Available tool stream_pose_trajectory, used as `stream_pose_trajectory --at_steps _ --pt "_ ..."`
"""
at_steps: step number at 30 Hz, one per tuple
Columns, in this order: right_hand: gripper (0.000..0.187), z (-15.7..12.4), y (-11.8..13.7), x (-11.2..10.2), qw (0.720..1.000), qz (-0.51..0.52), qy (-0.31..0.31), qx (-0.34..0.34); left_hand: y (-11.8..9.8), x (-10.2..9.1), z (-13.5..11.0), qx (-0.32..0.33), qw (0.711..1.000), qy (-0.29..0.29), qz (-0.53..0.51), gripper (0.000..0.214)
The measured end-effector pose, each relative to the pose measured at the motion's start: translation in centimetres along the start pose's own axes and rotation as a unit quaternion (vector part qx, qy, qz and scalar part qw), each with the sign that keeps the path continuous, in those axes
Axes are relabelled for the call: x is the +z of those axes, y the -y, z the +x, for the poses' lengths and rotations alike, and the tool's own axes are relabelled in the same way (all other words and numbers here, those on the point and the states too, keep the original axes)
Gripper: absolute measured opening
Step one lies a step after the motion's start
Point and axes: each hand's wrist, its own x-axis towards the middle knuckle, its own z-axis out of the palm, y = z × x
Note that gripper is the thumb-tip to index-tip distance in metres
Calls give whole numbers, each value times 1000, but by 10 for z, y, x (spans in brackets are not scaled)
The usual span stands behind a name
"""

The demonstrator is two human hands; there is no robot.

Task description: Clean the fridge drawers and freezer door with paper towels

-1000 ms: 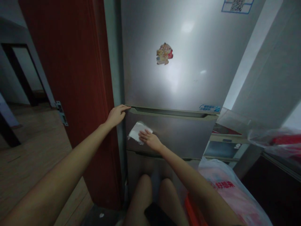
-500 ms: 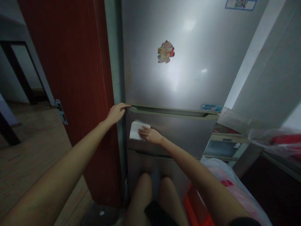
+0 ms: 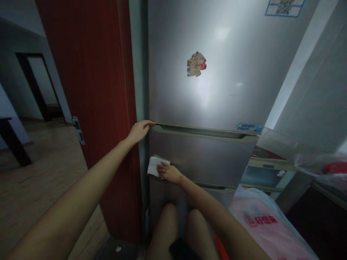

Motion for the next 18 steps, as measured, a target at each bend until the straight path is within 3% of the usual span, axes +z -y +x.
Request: stream_pose_trajectory --at_steps 3,7,10,13,18 --pt "16 -3 10 8 999 -6 33 -39 -2 -1 0 -4 1000 9 21 37" --pt "20 11 -12 -8 995 -21 64 -73 -4 -4 0 -5 999 18 47 37" --pt "11 38 -41 -32 992 -32 82 -85 -6 -7 4 1 997 32 75 36" --pt "18 70 -73 -64 992 -40 83 -86 -10 -12 9 20 993 55 106 36" --pt "13 107 -110 -114 996 -63 51 -42 -12 -17 14 44 985 75 147 36"
